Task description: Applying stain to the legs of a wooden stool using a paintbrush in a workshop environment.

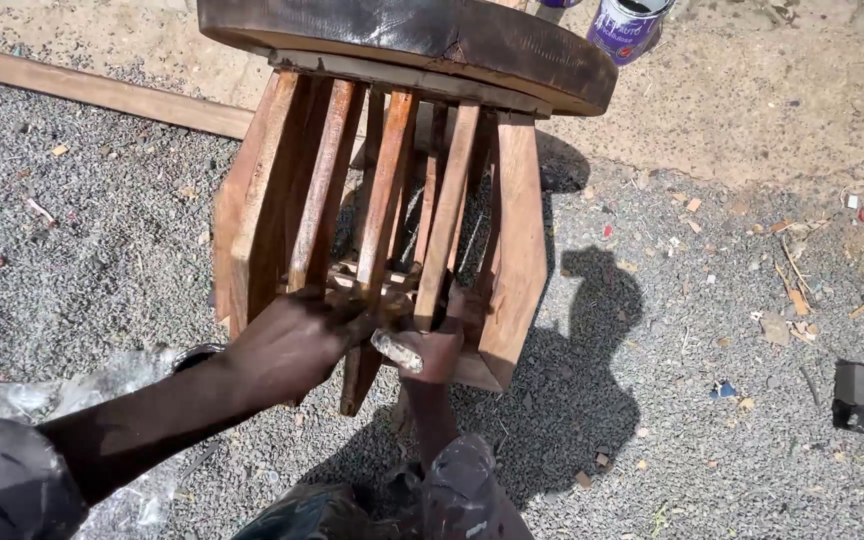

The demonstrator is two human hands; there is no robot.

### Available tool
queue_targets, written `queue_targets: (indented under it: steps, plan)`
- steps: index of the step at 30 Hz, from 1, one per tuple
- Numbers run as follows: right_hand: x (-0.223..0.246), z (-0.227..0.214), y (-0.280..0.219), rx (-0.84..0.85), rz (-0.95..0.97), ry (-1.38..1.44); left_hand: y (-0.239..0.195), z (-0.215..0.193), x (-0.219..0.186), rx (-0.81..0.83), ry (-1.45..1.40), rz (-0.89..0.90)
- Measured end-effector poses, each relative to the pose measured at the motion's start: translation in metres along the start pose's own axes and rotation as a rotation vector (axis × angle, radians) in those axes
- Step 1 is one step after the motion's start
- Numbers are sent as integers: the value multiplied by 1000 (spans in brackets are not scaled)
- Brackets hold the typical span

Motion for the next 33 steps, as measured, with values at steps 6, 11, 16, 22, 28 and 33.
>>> queue_targets:
  steps: [6, 11, 16, 22, 28, 33]
  plan:
    - [20, 5, 1, 105, 154, 51, 38, -110, -6, -159, -342, 16]
    - [21, -7, -7, 184, 125, -113, 57, -120, -9, -906, -489, -95]
    - [-21, -12, -21, 238, 135, -57, -58, -20, -63, -609, -431, -72]
    - [-39, -13, -9, 243, 59, 33, -74, -47, -48, -583, -336, -39]
    - [73, 0, -33, 249, 201, 66, 16, -137, 18, -595, 175, 197]
    - [5, 0, -15, 212, 278, 36, 96, -156, 27, -82, 532, 273]
Point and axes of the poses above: each hand's wrist, its own y-axis towards the middle knuckle, its own z-axis out of the palm, x = y × z, the point moved 3 cm from there along y, towards the middle knuckle, and after that the axes turned 7 degrees about y, right-handed, at the moved point
